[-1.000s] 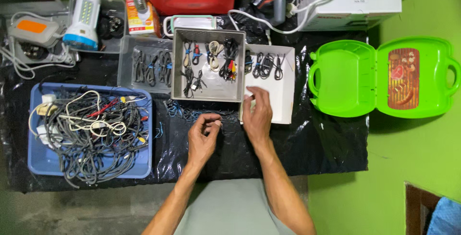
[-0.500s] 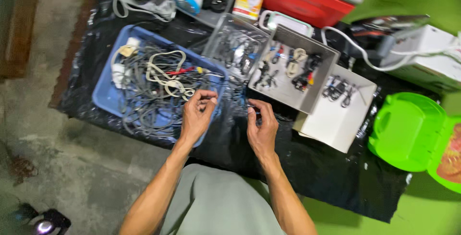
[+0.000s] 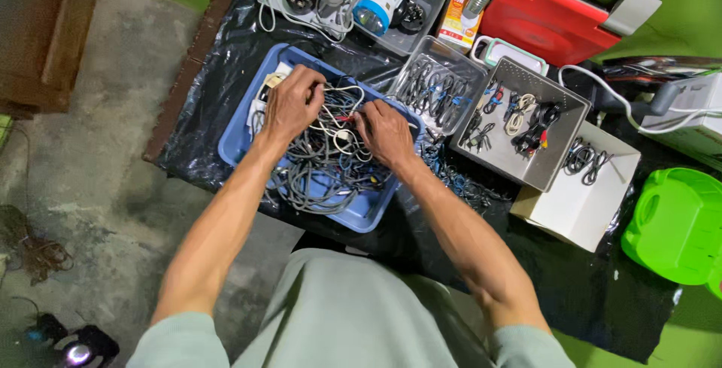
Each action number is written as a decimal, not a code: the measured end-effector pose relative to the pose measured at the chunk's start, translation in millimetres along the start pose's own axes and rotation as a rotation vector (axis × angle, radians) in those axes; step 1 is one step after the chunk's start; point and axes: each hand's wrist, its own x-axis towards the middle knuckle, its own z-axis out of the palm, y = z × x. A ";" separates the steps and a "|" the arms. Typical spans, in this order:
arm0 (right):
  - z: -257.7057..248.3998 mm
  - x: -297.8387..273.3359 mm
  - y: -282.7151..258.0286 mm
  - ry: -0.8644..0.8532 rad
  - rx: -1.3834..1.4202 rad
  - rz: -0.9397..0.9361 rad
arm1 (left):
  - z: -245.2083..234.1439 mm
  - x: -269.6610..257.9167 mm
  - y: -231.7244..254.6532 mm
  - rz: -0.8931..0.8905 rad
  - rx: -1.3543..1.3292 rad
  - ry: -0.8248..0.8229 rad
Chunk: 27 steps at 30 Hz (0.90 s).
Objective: The person sorts through a variety of cables in a blue tray, picking up individual wires and placing them into a separate metal box on the table.
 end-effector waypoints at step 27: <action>57.2 -23.6 40.6 0.283 1.199 0.658 | 26.9 1.2 -4.0 0.214 -0.196 -0.041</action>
